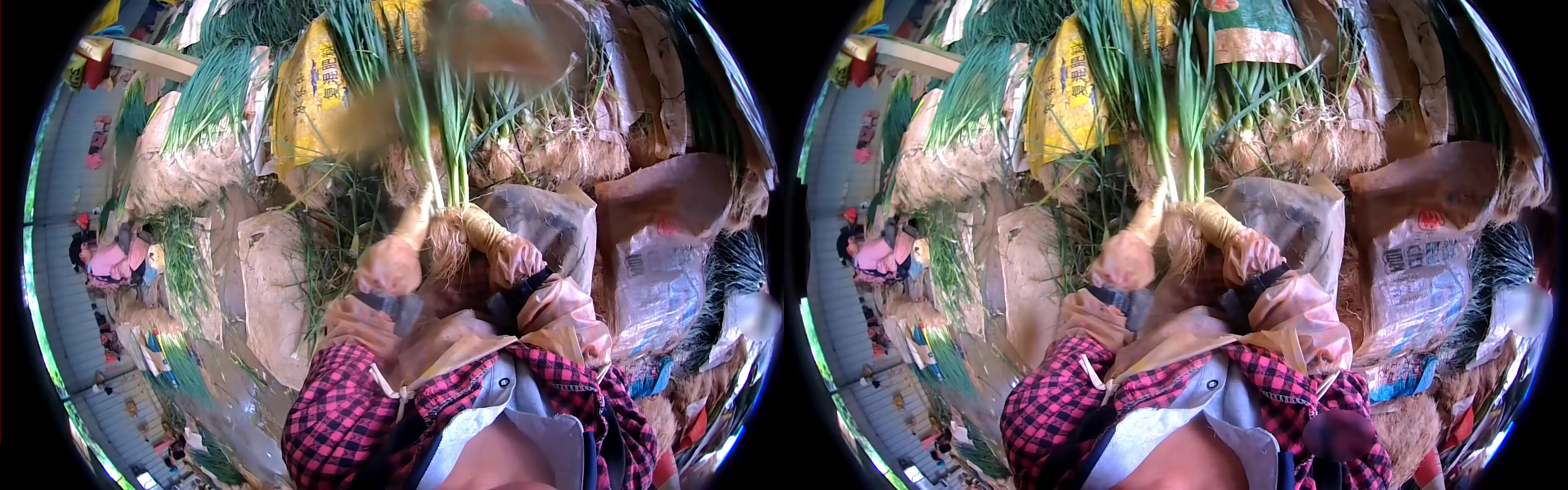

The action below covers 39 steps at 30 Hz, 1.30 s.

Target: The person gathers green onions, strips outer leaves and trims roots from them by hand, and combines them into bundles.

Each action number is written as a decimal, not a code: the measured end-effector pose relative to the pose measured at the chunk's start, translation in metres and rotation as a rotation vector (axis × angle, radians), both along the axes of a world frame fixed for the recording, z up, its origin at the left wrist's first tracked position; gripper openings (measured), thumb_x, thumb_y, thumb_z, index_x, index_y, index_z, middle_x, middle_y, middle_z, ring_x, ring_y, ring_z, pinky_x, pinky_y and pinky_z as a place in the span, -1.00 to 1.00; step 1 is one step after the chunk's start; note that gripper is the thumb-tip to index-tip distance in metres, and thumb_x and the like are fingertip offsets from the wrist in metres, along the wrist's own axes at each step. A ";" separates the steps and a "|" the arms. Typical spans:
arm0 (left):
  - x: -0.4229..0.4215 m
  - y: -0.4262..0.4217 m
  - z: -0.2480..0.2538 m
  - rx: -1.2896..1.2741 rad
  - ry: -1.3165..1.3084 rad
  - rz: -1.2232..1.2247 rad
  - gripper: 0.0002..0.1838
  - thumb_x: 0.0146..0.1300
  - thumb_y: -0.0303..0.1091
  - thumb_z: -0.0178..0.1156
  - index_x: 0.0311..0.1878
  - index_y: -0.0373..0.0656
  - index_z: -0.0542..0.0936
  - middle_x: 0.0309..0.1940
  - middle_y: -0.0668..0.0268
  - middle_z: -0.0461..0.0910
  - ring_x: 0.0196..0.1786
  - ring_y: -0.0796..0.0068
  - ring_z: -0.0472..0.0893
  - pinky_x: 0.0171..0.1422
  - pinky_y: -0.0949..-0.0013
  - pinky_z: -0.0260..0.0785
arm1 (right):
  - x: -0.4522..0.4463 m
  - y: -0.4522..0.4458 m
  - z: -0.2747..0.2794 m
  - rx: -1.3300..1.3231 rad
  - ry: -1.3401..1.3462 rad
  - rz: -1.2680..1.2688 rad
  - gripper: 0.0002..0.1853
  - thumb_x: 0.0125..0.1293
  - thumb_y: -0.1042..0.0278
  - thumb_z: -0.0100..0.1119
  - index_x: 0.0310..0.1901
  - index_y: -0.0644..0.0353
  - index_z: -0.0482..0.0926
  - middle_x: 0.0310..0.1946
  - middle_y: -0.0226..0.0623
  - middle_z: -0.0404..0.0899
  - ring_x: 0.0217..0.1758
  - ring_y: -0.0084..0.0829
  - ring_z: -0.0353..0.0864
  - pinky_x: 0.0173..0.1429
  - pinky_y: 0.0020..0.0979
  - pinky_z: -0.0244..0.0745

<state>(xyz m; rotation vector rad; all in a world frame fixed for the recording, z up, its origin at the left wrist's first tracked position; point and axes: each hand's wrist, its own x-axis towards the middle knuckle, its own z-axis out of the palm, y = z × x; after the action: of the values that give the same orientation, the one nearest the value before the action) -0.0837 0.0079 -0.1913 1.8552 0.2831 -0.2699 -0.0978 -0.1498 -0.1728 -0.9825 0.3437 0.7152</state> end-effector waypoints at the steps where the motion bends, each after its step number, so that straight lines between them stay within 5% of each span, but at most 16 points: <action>1: 0.014 0.019 -0.109 0.012 -0.068 0.058 -0.42 0.26 0.13 -0.04 0.11 -0.18 0.46 0.04 0.05 0.48 0.10 0.26 0.42 0.18 0.31 0.22 | -0.003 -0.003 -0.006 0.078 0.011 -0.037 -0.79 0.12 0.31 0.25 -0.28 0.26 0.57 -0.48 -0.40 0.54 -0.50 -0.56 0.46 -0.44 -0.52 0.36; 3: 0.021 -0.007 -0.004 0.245 0.131 0.163 -0.54 0.27 0.07 0.01 -0.14 -0.18 0.55 -0.39 0.20 0.60 -0.37 0.38 0.51 -0.30 0.31 0.35 | -0.012 -0.012 -0.028 0.102 -0.024 -0.023 -0.80 0.13 0.31 0.23 -0.27 0.25 0.58 -0.49 -0.42 0.54 -0.49 -0.58 0.45 -0.42 -0.54 0.36; 5: 0.042 0.026 -0.013 0.249 0.120 0.450 -0.54 0.28 0.07 0.00 -0.38 -0.19 0.56 -0.63 0.31 0.53 -0.58 0.44 0.46 -0.53 0.32 0.28 | -0.009 -0.017 -0.023 0.120 -0.090 0.104 -0.79 0.14 0.30 0.22 -0.27 0.25 0.57 -0.49 -0.42 0.54 -0.50 -0.60 0.45 -0.41 -0.56 0.35; 9: 0.033 0.000 0.013 0.215 0.098 -0.337 -0.42 0.18 0.26 -0.01 -0.26 -0.15 0.58 -0.54 0.29 0.57 -0.42 0.42 0.52 -0.25 0.36 0.34 | -0.003 -0.006 0.005 0.134 -0.020 -0.027 -0.79 0.09 0.36 0.22 -0.25 0.28 0.56 -0.47 -0.36 0.57 -0.52 -0.54 0.47 -0.43 -0.54 0.39; 10: 0.042 0.002 -0.041 0.064 -0.044 -0.148 -0.41 0.18 0.27 -0.03 -0.21 -0.14 0.58 -0.43 0.25 0.61 -0.30 0.34 0.56 -0.16 0.32 0.35 | 0.001 -0.001 -0.002 0.076 0.012 -0.032 -0.80 0.07 0.40 0.21 -0.26 0.28 0.56 -0.47 -0.34 0.57 -0.55 -0.50 0.48 -0.46 -0.52 0.41; 11: 0.050 -0.004 0.009 0.411 -0.066 0.044 -0.41 0.23 0.22 -0.08 -0.12 -0.17 0.56 -0.26 0.14 0.62 -0.15 0.24 0.58 -0.05 0.25 0.36 | 0.002 0.002 0.008 0.111 0.017 -0.066 -0.79 0.09 0.37 0.21 -0.25 0.27 0.56 -0.51 -0.37 0.55 -0.59 -0.50 0.47 -0.48 -0.51 0.39; 13: 0.080 0.008 -0.026 0.657 0.064 0.324 -0.41 0.25 0.20 -0.16 -0.07 -0.14 0.55 -0.16 0.06 0.58 -0.03 0.16 0.55 0.06 0.22 0.35 | 0.002 -0.006 -0.011 0.096 0.083 -0.071 -0.77 0.12 0.35 0.20 -0.21 0.26 0.55 -0.55 -0.42 0.52 -0.61 -0.52 0.44 -0.49 -0.52 0.39; 14: 0.117 0.028 -0.089 0.555 0.611 0.411 -0.62 0.34 -0.05 -0.15 -0.07 -0.07 0.55 -0.15 0.05 0.58 -0.02 0.09 0.55 0.05 0.17 0.37 | 0.001 -0.009 -0.018 0.227 0.072 -0.066 -0.73 0.14 0.42 0.17 -0.11 0.27 0.48 -0.47 -0.40 0.54 -0.51 -0.57 0.49 -0.41 -0.57 0.43; 17: 0.111 0.028 -0.099 0.866 0.084 0.159 -0.66 0.32 -0.06 -0.06 -0.15 -0.11 0.56 -0.38 0.12 0.63 -0.34 0.19 0.63 -0.25 0.24 0.47 | 0.001 -0.015 -0.005 0.259 0.004 -0.038 -0.73 0.12 0.44 0.19 -0.12 0.25 0.49 -0.34 -0.36 0.53 -0.35 -0.52 0.50 -0.25 -0.53 0.44; 20: 0.078 0.040 0.008 -0.247 0.057 0.228 -0.71 0.27 -0.09 0.08 -0.26 -0.12 0.58 -0.54 0.42 0.53 -0.66 0.70 0.40 -0.65 0.59 0.22 | 0.004 -0.010 -0.026 0.240 -0.027 -0.131 -0.65 0.06 0.48 0.21 -0.06 0.24 0.46 -0.34 -0.35 0.53 -0.33 -0.50 0.48 -0.26 -0.53 0.40; 23: 0.037 0.059 0.024 -0.589 -0.037 0.304 -0.71 0.30 -0.11 0.04 -0.25 -0.17 0.53 -0.58 0.46 0.48 -0.62 0.69 0.40 -0.63 0.63 0.21 | 0.006 -0.005 -0.040 0.248 -0.002 -0.124 -0.64 0.06 0.46 0.22 -0.06 0.20 0.46 -0.38 -0.40 0.51 -0.32 -0.54 0.45 -0.32 -0.57 0.35; 25: 0.017 0.051 -0.004 -1.581 0.427 0.001 -0.76 0.28 -0.21 0.10 -0.20 -0.21 0.55 -0.51 0.42 0.52 -0.51 0.67 0.45 -0.53 0.64 0.28 | 0.004 -0.004 -0.013 0.314 0.075 -0.085 -0.65 0.07 0.43 0.21 -0.06 0.20 0.47 -0.39 -0.42 0.50 -0.38 -0.55 0.48 -0.36 -0.57 0.37; 26: -0.006 0.024 -0.007 -0.804 0.156 0.191 -0.84 0.21 -0.31 0.18 -0.27 -0.22 0.57 -0.39 0.40 0.56 -0.37 0.65 0.49 -0.36 0.65 0.35 | 0.005 -0.004 -0.018 0.288 0.056 -0.070 -0.66 0.07 0.44 0.20 -0.07 0.19 0.47 -0.38 -0.41 0.51 -0.39 -0.54 0.48 -0.37 -0.56 0.38; 27: -0.026 0.010 -0.033 -0.477 0.117 0.119 -0.90 0.13 -0.42 0.24 -0.29 -0.21 0.57 -0.33 0.37 0.57 -0.30 0.61 0.49 -0.18 0.60 0.38 | 0.006 -0.007 -0.022 0.255 0.036 -0.056 -0.67 0.07 0.45 0.20 -0.07 0.19 0.48 -0.37 -0.40 0.52 -0.41 -0.54 0.49 -0.39 -0.54 0.40; 37: -0.012 0.017 0.081 -0.720 -0.473 0.420 -0.58 0.21 -0.17 0.16 0.04 -0.22 0.39 -0.35 0.30 0.44 -0.26 0.61 0.49 -0.16 0.56 0.44 | 0.002 -0.011 0.004 0.088 -0.087 -0.007 -0.75 0.07 0.40 0.24 -0.20 0.27 0.55 -0.36 -0.37 0.58 -0.47 -0.57 0.49 -0.42 -0.60 0.36; 39: 0.005 0.019 0.066 -0.492 -0.227 0.335 -0.55 0.23 -0.17 0.13 0.09 -0.27 0.37 -0.22 0.19 0.50 -0.19 0.48 0.52 -0.19 0.48 0.50 | 0.003 -0.007 -0.016 0.069 -0.072 0.021 -0.77 0.06 0.41 0.25 -0.22 0.25 0.55 -0.48 -0.38 0.54 -0.62 -0.64 0.40 -0.62 -0.62 0.22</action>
<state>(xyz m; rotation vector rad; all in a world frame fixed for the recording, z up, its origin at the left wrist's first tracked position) -0.0783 0.0266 -0.1249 1.3119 0.3312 0.0983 -0.0949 -0.1564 -0.1884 -0.9447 0.2448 0.7046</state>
